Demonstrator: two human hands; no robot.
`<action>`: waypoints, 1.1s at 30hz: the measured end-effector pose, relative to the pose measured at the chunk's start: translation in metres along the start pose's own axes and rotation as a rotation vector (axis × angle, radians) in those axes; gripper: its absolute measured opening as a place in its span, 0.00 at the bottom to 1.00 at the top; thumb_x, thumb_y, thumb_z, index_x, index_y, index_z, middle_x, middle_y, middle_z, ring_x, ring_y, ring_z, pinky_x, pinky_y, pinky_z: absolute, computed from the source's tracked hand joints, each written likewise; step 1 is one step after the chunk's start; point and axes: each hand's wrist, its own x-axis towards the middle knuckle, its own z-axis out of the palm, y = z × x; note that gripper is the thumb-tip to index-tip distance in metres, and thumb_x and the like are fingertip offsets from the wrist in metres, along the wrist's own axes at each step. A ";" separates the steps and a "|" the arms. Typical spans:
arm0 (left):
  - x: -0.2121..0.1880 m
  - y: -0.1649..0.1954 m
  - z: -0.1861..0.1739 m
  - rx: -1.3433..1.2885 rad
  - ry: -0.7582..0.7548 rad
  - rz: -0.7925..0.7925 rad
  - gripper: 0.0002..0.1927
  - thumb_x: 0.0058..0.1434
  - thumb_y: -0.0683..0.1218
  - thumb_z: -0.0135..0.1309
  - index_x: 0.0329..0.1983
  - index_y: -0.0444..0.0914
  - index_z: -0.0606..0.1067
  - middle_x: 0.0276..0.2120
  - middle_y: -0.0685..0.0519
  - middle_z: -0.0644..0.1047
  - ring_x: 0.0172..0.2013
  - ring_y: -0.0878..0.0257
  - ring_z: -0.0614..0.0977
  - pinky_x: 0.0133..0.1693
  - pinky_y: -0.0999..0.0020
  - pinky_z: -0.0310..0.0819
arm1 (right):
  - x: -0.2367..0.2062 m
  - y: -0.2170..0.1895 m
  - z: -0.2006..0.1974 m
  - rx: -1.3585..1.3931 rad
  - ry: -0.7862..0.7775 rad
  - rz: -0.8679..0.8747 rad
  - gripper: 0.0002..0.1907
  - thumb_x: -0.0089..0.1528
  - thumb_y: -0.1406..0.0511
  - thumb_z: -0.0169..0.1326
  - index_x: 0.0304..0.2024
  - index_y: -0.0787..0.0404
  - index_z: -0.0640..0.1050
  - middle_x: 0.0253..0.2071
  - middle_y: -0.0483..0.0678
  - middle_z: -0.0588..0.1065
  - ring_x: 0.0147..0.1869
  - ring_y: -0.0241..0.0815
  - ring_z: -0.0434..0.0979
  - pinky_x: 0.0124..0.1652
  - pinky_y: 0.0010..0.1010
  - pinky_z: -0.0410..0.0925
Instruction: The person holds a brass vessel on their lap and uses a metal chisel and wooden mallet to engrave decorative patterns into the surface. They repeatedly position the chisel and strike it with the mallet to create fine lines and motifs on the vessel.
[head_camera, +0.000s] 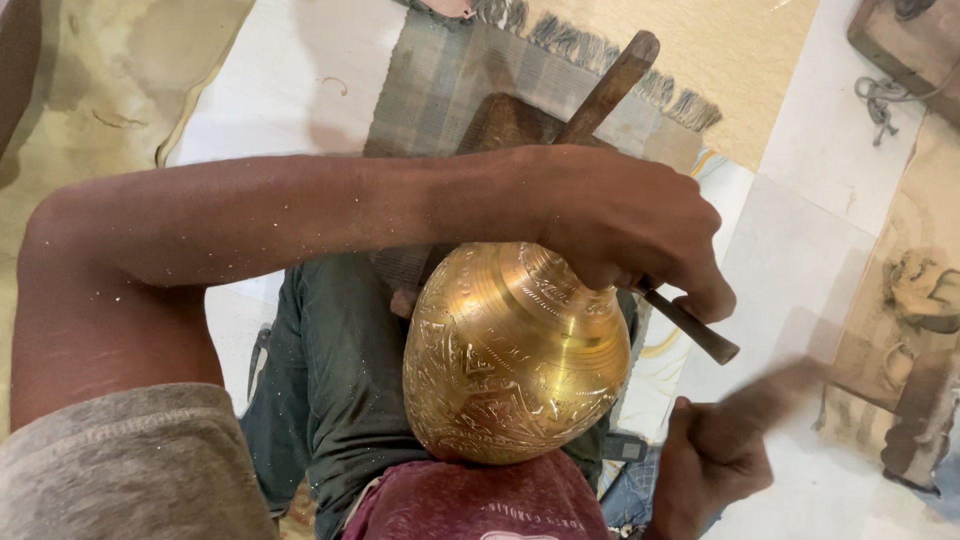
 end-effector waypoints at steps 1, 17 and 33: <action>0.001 -0.001 0.001 -0.005 0.011 0.018 0.12 0.55 0.33 0.60 0.39 0.40 0.76 0.19 0.54 0.79 0.22 0.62 0.83 0.15 0.63 0.68 | -0.002 0.002 0.000 0.179 0.048 0.041 0.14 0.60 0.80 0.64 0.30 0.64 0.72 0.29 0.48 0.74 0.32 0.34 0.70 0.39 0.25 0.69; 0.002 -0.002 -0.005 -0.019 0.051 0.064 0.10 0.56 0.32 0.59 0.37 0.38 0.76 0.20 0.54 0.79 0.22 0.62 0.83 0.16 0.62 0.67 | 0.006 -0.025 0.012 0.304 0.175 0.266 0.11 0.54 0.77 0.59 0.25 0.57 0.74 0.23 0.44 0.73 0.26 0.34 0.73 0.33 0.28 0.71; 0.004 -0.005 -0.004 -0.028 0.070 0.098 0.12 0.53 0.32 0.61 0.35 0.40 0.76 0.19 0.57 0.77 0.22 0.64 0.82 0.17 0.62 0.67 | -0.004 0.039 0.005 0.387 0.066 -0.061 0.15 0.67 0.80 0.60 0.47 0.68 0.68 0.40 0.50 0.77 0.40 0.39 0.78 0.48 0.29 0.74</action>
